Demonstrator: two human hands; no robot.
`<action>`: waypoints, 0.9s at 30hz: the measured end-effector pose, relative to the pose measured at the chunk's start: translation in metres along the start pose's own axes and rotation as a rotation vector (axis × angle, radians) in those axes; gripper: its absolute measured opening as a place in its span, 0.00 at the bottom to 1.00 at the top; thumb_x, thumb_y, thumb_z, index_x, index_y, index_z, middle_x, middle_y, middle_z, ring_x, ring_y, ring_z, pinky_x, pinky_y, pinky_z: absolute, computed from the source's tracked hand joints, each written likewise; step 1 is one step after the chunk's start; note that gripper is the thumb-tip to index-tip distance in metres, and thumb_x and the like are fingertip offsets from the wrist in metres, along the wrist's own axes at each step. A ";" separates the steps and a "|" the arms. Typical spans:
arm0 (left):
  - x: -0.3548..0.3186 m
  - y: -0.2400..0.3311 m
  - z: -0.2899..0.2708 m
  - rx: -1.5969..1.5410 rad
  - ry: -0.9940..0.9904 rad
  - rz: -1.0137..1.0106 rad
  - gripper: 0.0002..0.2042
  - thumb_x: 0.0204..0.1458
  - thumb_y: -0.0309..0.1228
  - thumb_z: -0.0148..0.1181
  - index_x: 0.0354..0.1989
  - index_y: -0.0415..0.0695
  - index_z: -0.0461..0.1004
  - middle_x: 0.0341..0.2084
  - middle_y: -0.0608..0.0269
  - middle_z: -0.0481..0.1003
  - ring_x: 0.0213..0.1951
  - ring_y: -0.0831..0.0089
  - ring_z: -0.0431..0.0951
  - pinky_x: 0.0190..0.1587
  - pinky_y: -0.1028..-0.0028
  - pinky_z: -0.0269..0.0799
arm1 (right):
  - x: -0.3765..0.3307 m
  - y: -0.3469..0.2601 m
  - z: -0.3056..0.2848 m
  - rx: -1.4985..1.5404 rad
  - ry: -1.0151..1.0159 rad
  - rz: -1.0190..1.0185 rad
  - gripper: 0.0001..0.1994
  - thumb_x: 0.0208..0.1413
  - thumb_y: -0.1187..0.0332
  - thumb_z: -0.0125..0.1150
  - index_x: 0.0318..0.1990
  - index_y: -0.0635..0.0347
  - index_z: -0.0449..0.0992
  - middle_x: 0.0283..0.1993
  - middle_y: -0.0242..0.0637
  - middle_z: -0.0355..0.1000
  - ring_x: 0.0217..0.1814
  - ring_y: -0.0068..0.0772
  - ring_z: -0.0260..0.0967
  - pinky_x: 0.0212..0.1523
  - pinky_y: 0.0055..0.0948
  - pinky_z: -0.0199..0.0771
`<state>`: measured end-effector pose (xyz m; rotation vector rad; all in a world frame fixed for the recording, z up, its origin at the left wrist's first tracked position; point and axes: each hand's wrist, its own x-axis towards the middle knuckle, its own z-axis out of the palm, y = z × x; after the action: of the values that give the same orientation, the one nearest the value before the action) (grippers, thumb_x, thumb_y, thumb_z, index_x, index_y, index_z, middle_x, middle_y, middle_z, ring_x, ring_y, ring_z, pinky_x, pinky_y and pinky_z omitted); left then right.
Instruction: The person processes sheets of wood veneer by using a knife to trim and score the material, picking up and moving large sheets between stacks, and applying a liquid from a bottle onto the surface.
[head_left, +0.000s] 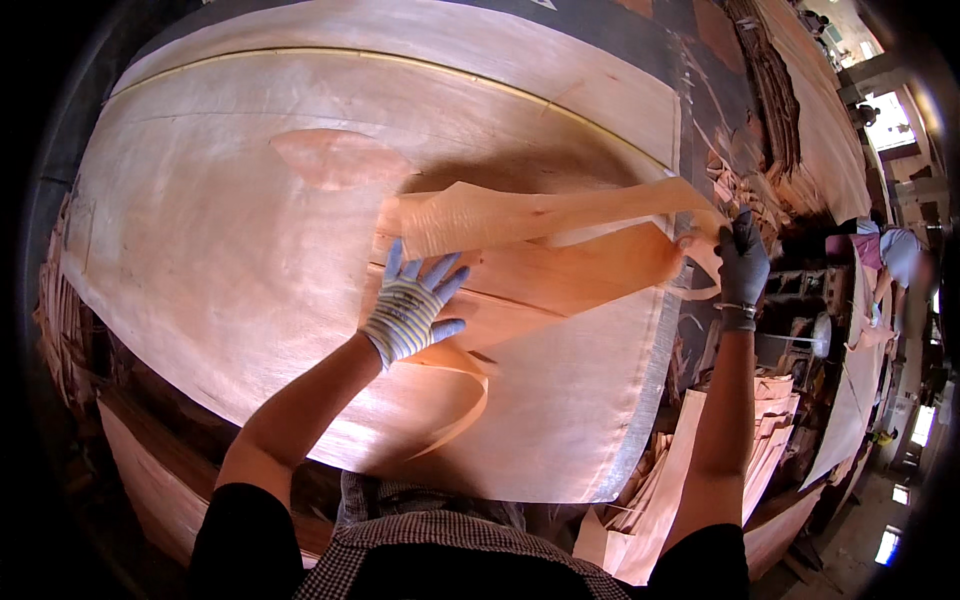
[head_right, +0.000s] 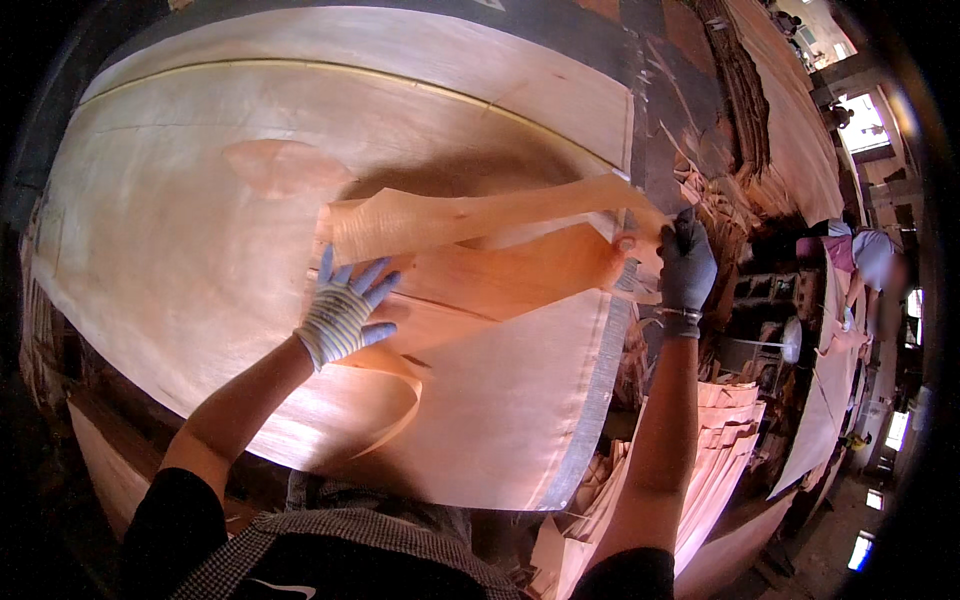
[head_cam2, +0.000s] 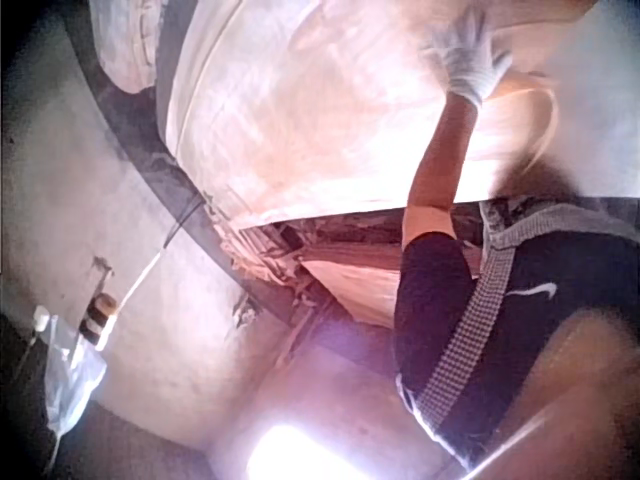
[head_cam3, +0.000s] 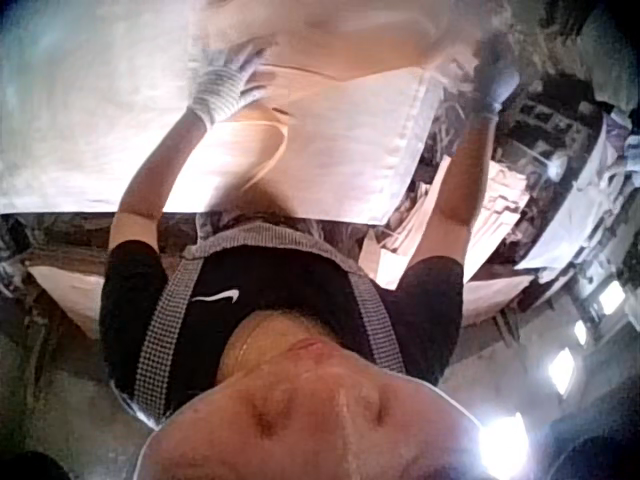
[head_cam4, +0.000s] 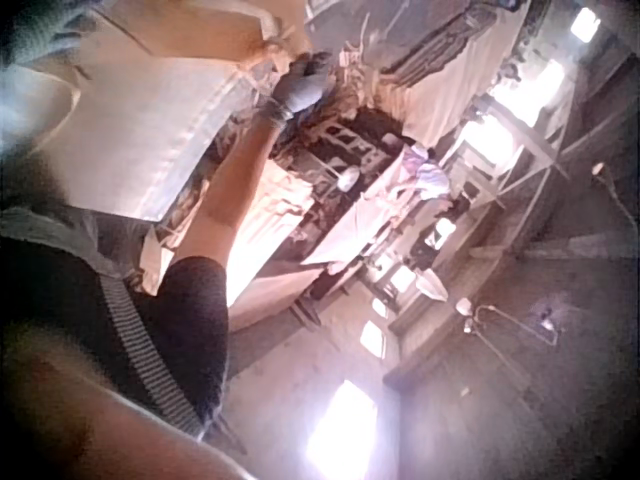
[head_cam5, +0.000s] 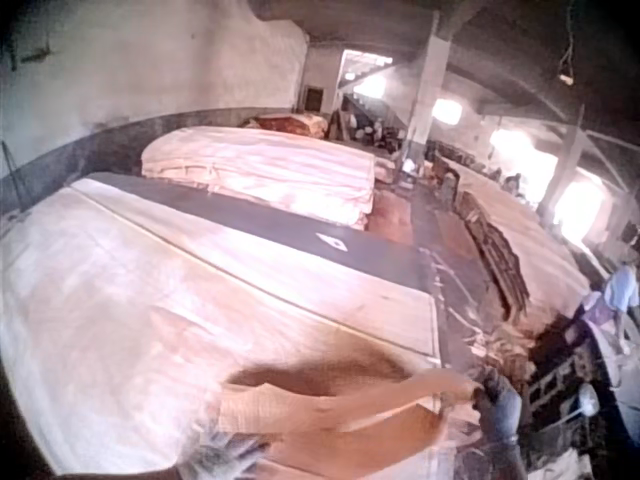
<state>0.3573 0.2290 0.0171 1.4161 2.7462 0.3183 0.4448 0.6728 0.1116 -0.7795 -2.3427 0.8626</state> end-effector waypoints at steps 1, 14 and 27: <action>-0.002 -0.001 0.003 -0.001 -0.029 0.009 0.31 0.45 0.52 0.55 0.59 0.54 0.61 0.57 0.60 0.60 0.57 0.56 0.60 0.62 0.40 0.34 | 0.008 -0.005 0.001 -0.104 -0.001 0.005 0.13 0.52 0.69 0.58 0.44 0.64 0.73 0.26 0.31 0.72 0.24 0.19 0.66 0.28 0.21 0.67; 0.045 -0.031 0.025 -0.118 0.103 -0.091 0.27 0.47 0.45 0.54 0.56 0.49 0.63 0.60 0.56 0.56 0.63 0.54 0.51 0.63 0.52 0.41 | -0.028 -0.039 0.067 -0.434 -0.195 -0.426 0.13 0.56 0.68 0.50 0.47 0.63 0.70 0.43 0.50 0.70 0.43 0.51 0.69 0.43 0.40 0.69; 0.052 -0.052 0.052 -0.170 0.431 -0.432 0.29 0.45 0.22 0.45 0.61 0.39 0.54 0.58 0.50 0.59 0.59 0.54 0.57 0.63 0.59 0.49 | -0.125 -0.153 0.301 -0.643 -0.790 -0.565 0.04 0.55 0.67 0.46 0.35 0.54 0.66 0.23 0.41 0.74 0.22 0.42 0.74 0.18 0.45 0.69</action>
<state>0.2921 0.2501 -0.0404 0.7516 3.1539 0.8938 0.2908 0.3721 -0.0141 0.1015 -3.3538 0.1393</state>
